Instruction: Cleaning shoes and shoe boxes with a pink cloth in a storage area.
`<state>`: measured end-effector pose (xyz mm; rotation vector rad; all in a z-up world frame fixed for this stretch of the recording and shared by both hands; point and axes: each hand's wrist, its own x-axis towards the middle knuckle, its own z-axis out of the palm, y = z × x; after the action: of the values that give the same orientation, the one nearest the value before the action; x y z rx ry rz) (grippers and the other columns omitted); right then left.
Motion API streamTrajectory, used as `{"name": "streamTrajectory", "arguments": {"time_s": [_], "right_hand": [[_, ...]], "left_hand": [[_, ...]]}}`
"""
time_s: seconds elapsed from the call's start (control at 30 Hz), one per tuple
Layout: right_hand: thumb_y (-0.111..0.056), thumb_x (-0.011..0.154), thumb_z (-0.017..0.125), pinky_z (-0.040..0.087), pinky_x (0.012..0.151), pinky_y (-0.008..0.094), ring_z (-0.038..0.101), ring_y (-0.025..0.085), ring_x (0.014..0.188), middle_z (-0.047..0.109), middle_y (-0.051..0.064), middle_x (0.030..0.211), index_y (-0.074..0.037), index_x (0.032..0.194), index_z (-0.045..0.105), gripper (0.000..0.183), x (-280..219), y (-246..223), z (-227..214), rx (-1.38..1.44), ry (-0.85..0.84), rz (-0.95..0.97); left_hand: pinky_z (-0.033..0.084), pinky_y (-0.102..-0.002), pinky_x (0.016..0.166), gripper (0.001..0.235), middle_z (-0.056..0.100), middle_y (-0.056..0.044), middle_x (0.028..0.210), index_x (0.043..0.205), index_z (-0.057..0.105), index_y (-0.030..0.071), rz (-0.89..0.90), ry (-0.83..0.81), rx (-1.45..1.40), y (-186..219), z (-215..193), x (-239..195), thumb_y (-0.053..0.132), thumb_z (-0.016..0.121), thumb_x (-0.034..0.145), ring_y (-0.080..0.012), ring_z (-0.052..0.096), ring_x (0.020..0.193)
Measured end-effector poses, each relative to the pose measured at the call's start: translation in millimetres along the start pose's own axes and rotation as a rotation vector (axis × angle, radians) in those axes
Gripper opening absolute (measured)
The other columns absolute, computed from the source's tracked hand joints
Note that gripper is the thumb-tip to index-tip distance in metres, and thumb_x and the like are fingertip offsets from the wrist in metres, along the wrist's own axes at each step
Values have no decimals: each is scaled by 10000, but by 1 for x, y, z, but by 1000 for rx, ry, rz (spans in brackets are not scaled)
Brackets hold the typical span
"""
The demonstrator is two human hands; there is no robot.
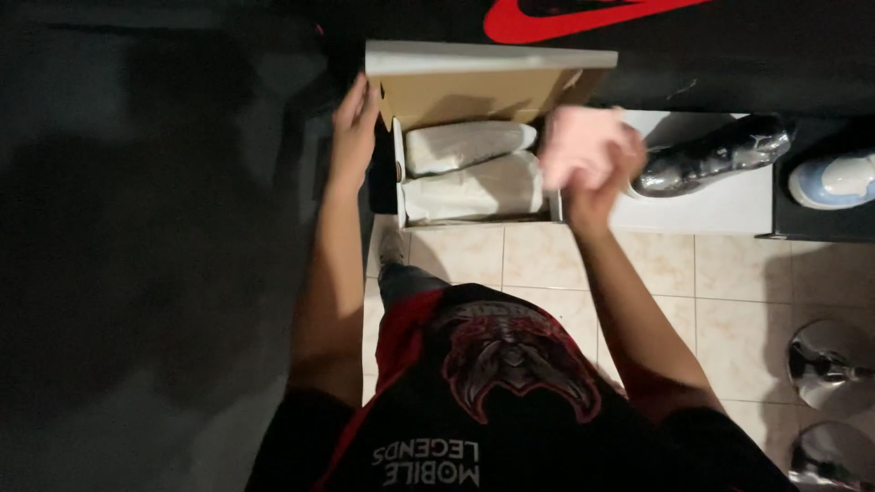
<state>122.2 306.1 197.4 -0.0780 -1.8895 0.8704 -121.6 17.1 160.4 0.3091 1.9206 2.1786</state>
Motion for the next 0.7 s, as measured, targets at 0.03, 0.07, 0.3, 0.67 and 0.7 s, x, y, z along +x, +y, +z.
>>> {"name": "streamTrajectory", "arguments": {"time_s": [0.03,0.07,0.3,0.67,0.7], "right_hand": [[-374,1036,542,292,1150,551,362,388,1355,332,206,1421,-95,1333,406,430,6,2,20,13,-51,-57],[-301,1003,561,320,1100,570,401,435,1280,345,267,1358,-61,1246,442,362,11,5,41,25,-102,-114],[-430,919,655,342,1007,600,462,516,1157,468,316,1260,18,1066,573,478,-6,121,258,-633,180,92],[-171,1031,418,425,925,332,548,245,801,582,54,862,-83,920,635,260,6,193,257,-1017,-88,-482],[-171,1031,418,425,925,332,548,245,801,582,54,862,-83,920,635,260,4,203,251,-1018,-89,-490]], "left_hand": [[384,-290,1083,525,518,-93,1365,1423,503,45,151,-4,62,-2,3,19,388,571,1030,-161,477,1259],[473,-243,941,399,662,15,1133,1324,622,106,302,-9,124,-5,7,39,386,506,1065,-78,576,1029],[277,-344,1244,595,414,-174,1598,1513,406,3,278,54,96,-62,7,91,391,496,1071,-246,381,1497],[408,-442,1137,421,613,-56,1361,1408,598,113,298,26,21,-148,-12,142,415,544,1120,-192,550,1281],[408,-442,1137,421,613,-56,1361,1408,598,113,300,31,14,-134,-8,133,415,544,1120,-192,550,1281]]}}
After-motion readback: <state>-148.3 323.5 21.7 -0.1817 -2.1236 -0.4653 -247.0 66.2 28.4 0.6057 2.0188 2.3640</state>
